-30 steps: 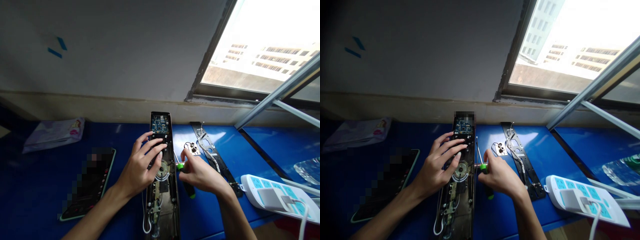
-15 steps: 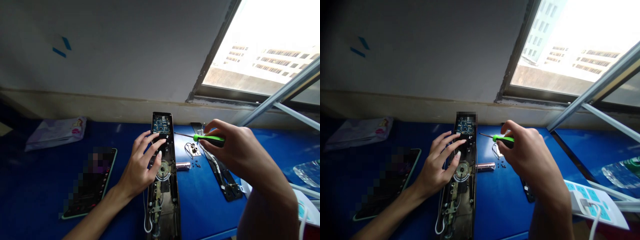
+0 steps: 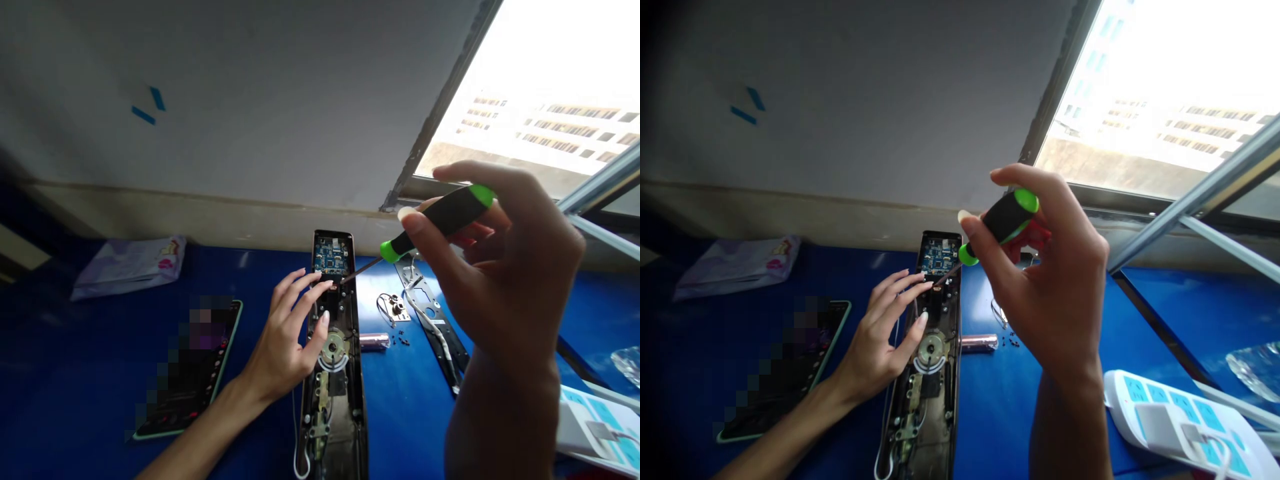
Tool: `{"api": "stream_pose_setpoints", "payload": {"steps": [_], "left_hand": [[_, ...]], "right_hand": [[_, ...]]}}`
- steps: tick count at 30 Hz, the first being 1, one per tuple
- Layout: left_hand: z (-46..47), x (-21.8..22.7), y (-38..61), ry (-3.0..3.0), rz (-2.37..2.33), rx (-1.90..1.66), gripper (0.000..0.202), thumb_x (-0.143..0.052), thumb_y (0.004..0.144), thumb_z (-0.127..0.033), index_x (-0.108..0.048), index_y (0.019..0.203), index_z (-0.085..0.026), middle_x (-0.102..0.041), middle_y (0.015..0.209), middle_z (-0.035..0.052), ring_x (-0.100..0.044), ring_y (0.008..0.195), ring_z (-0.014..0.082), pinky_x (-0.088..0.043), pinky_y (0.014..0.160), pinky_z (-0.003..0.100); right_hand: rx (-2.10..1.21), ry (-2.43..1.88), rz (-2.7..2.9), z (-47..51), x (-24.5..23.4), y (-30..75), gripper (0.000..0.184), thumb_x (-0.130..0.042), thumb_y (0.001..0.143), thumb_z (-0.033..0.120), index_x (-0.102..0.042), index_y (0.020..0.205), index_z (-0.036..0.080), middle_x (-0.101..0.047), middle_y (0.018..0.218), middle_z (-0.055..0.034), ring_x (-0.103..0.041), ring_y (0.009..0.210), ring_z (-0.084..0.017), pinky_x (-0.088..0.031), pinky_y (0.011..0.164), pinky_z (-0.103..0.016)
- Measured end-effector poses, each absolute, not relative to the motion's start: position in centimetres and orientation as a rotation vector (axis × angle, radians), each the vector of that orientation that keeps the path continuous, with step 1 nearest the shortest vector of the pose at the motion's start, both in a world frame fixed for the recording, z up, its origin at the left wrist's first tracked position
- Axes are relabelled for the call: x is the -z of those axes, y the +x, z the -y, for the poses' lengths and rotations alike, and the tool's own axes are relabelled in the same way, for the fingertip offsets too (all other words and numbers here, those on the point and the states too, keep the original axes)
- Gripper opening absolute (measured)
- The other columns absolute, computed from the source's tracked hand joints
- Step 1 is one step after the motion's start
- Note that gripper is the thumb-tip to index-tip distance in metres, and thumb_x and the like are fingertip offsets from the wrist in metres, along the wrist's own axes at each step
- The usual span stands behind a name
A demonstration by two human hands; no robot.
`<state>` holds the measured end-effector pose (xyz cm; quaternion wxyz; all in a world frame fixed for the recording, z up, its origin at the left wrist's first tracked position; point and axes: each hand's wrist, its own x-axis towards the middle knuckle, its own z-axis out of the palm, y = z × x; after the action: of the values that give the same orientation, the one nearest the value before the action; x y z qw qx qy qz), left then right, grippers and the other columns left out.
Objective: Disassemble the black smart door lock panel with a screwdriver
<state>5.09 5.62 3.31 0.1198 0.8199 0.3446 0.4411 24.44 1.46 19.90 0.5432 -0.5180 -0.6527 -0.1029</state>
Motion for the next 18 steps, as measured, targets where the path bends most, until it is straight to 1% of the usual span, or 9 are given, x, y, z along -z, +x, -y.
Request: {"api": "stream_pose_setpoints", "payload": {"steps": [3, 6, 9, 13, 18], "left_hand": [[-5.6, -3.3, 5.1, 2.379, -1.025, -1.278, 0.045, -0.057, 0.1, -0.018, -0.055, 0.145, -0.026, -0.057, 0.151, 0.0097, -0.043, 0.149, 0.0318, -0.042, 0.124, 0.058], [-5.4, -3.5, 5.1, 2.374, -1.039, -1.241, 0.045, -0.057, 0.099, -0.018, -0.056, 0.143, -0.027, -0.054, 0.153, 0.0097, -0.041, 0.149, 0.0331, -0.041, 0.124, 0.06], [-5.3, -3.5, 5.1, 2.367, -1.051, -1.218, 0.046, -0.058, 0.099, -0.019, -0.057, 0.143, -0.028, -0.049, 0.157, 0.009, -0.037, 0.152, 0.0342, -0.038, 0.125, 0.062], [-5.1, -3.4, 5.1, 2.358, -1.051, -1.189, 0.047, -0.059, 0.098, -0.021, -0.056, 0.144, -0.03, -0.042, 0.164, 0.0083, -0.031, 0.156, 0.0351, -0.034, 0.127, 0.065], [-5.2, -3.2, 5.1, 2.354, -1.055, -1.156, 0.046, -0.059, 0.098, -0.02, -0.057, 0.143, -0.03, -0.037, 0.166, 0.0083, -0.029, 0.157, 0.0355, -0.033, 0.128, 0.066]], "right_hand": [[0.156, -1.163, 1.588, -1.8, -19.6, 24.3, 0.032, -0.082, 0.089, 0.025, -0.068, 0.118, 0.022, -0.078, 0.093, -0.0027, -0.077, 0.083, -0.02, -0.062, 0.068, -0.034], [0.081, -1.129, 1.623, -2.1, -19.3, 24.4, 0.029, -0.081, 0.089, 0.024, -0.068, 0.115, 0.022, -0.078, 0.095, -0.0037, -0.077, 0.086, -0.022, -0.064, 0.073, -0.038], [0.021, -1.116, 1.677, -2.3, -19.0, 24.6, 0.028, -0.081, 0.089, 0.023, -0.069, 0.114, 0.022, -0.079, 0.099, -0.0044, -0.077, 0.088, -0.023, -0.065, 0.075, -0.041], [-0.05, -1.08, 1.758, -2.5, -18.7, 24.6, 0.031, -0.081, 0.09, 0.022, -0.068, 0.118, 0.022, -0.079, 0.103, -0.0041, -0.077, 0.091, -0.022, -0.066, 0.076, -0.041], [-0.079, -1.057, 1.856, -2.9, -18.4, 24.6, 0.033, -0.078, 0.093, 0.019, -0.067, 0.124, 0.022, -0.078, 0.109, -0.004, -0.076, 0.096, -0.022, -0.066, 0.08, -0.04]]}}
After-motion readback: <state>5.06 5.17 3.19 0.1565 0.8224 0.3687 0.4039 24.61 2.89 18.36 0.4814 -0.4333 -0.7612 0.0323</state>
